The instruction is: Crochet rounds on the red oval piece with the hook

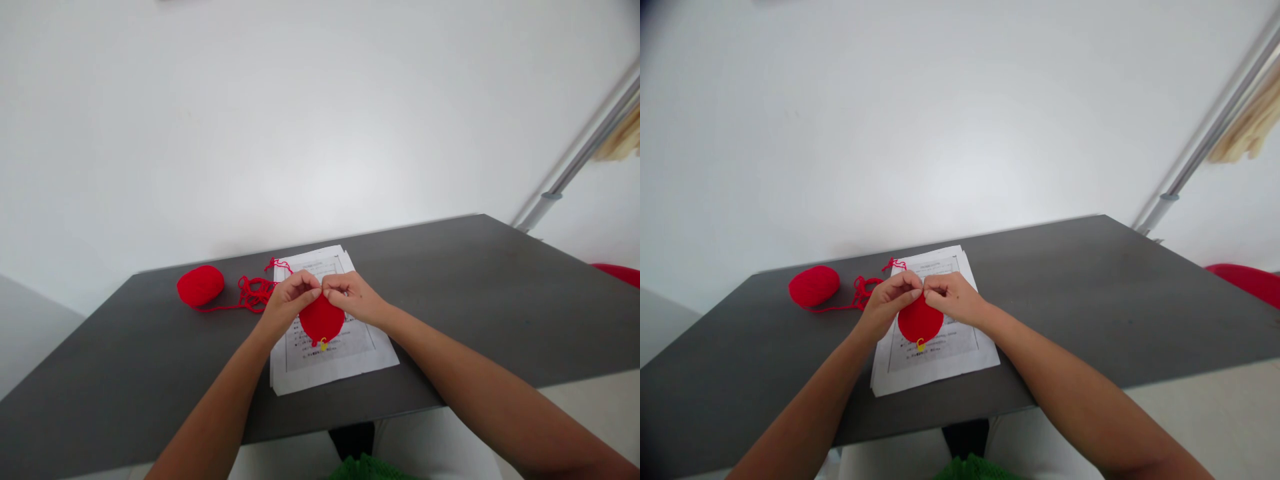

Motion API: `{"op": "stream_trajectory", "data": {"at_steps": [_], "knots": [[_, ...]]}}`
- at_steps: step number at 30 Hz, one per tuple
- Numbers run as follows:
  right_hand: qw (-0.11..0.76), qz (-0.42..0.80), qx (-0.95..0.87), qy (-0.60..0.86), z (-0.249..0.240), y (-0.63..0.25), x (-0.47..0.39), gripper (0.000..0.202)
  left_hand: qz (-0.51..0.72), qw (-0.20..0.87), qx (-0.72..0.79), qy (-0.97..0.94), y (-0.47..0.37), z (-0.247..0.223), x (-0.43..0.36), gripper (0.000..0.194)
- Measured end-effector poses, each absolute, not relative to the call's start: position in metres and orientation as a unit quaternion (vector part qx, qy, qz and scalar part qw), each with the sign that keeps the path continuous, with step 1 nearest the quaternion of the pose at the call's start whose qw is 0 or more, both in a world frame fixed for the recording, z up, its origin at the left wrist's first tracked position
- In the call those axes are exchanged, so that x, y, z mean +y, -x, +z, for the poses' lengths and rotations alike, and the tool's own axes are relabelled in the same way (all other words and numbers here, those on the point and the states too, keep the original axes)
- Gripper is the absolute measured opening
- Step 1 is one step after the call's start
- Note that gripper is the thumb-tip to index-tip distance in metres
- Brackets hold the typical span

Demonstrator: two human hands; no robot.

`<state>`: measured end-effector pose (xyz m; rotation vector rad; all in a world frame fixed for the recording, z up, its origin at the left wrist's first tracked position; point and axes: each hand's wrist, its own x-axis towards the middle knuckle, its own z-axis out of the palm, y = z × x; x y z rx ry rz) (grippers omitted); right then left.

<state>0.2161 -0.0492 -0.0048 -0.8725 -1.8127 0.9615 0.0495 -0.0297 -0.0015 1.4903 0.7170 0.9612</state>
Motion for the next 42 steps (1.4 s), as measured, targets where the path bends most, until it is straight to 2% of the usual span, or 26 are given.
{"op": "stream_trajectory", "data": {"at_steps": [6,18,28,42], "knots": [[0.447,0.383,-0.734,0.339,-0.0035,-0.2155,-0.0498,0.02,0.402,0.603,0.305,-0.618,-0.0492,-0.0034,-0.029,0.021],[0.457,0.376,-0.745,0.309,-0.0003,-0.216,-0.0516,0.021,0.383,0.725,0.304,-0.484,-0.0534,-0.0005,-0.0334,0.023],[0.471,0.343,-0.738,0.34,-0.002,-0.2184,-0.0501,0.018,0.387,0.673,0.312,-0.548,-0.0483,-0.0046,-0.0278,0.024],[0.471,0.38,-0.717,0.346,-0.0026,-0.2182,-0.0498,0.018,0.411,0.658,0.31,-0.55,-0.0487,-0.0055,-0.0281,0.02]]}}
